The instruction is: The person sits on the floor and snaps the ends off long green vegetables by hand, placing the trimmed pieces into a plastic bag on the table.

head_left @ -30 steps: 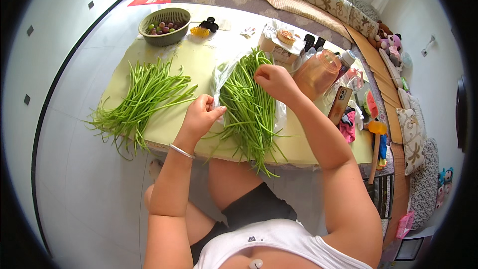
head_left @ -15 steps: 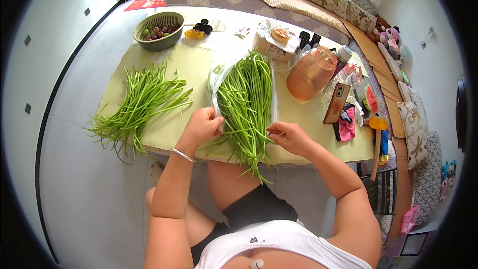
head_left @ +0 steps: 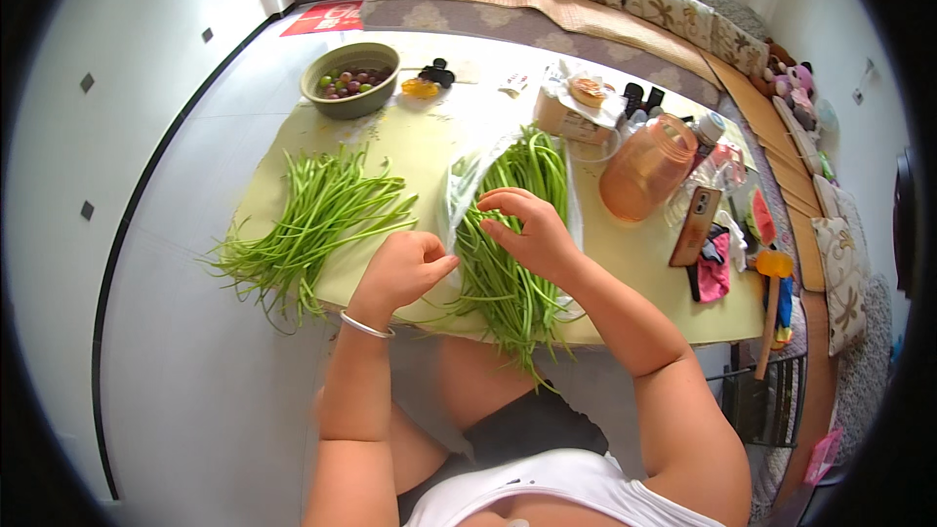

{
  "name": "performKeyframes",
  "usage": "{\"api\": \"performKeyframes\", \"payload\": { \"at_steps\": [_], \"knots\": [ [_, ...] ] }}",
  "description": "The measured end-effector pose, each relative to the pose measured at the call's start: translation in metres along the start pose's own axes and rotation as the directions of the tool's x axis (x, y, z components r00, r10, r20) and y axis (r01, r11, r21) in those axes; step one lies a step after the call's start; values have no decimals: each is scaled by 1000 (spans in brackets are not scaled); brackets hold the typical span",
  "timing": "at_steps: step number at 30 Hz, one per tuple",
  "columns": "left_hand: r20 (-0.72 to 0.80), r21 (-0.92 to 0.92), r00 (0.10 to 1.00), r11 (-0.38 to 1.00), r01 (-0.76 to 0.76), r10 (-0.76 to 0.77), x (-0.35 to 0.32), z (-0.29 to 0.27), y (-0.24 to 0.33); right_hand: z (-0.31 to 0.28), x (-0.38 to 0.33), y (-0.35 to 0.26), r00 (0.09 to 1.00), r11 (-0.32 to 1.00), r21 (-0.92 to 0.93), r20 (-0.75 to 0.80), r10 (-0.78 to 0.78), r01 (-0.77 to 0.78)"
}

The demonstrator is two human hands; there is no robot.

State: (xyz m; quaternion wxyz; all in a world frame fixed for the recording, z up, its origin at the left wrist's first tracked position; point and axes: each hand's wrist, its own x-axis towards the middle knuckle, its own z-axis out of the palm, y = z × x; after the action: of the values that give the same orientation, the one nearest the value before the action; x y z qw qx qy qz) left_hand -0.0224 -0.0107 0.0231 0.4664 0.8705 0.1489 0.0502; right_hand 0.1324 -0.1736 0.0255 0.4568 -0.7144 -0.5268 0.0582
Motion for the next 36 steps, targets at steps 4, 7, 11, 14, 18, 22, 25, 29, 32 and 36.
{"api": "performKeyframes", "payload": {
  "at_steps": [4,7,11,14,18,22,25,29,32,36],
  "knots": [
    [-429,181,900,983,10,70,-2,-18,-11,20,28,-12,942,645,690,286,176,-330],
    [-662,323,744,930,174,90,-8,-42,-27,33,41,-14,850,385,760,500,168,-523],
    [-787,317,615,881,350,38,-15,-62,-47,54,35,5,736,310,675,659,156,-670],
    [-766,364,642,839,404,24,-11,-60,-65,63,24,19,705,352,630,695,143,-693],
    [-649,510,757,782,357,78,-5,-47,-77,64,25,24,696,339,624,701,156,-704],
    [-566,610,821,706,358,72,11,-30,-79,67,23,29,700,219,665,692,177,-714],
    [-533,648,844,670,362,59,17,-18,-79,65,21,33,729,137,717,661,178,-683],
    [-541,695,833,622,361,120,17,-14,-82,67,21,36,747,96,741,653,125,-664],
    [-601,645,770,699,310,214,18,-13,-76,67,20,38,747,117,738,652,128,-664],
    [-603,629,709,764,141,365,19,-9,-43,70,17,37,751,139,740,632,191,-658]
  ]
}}
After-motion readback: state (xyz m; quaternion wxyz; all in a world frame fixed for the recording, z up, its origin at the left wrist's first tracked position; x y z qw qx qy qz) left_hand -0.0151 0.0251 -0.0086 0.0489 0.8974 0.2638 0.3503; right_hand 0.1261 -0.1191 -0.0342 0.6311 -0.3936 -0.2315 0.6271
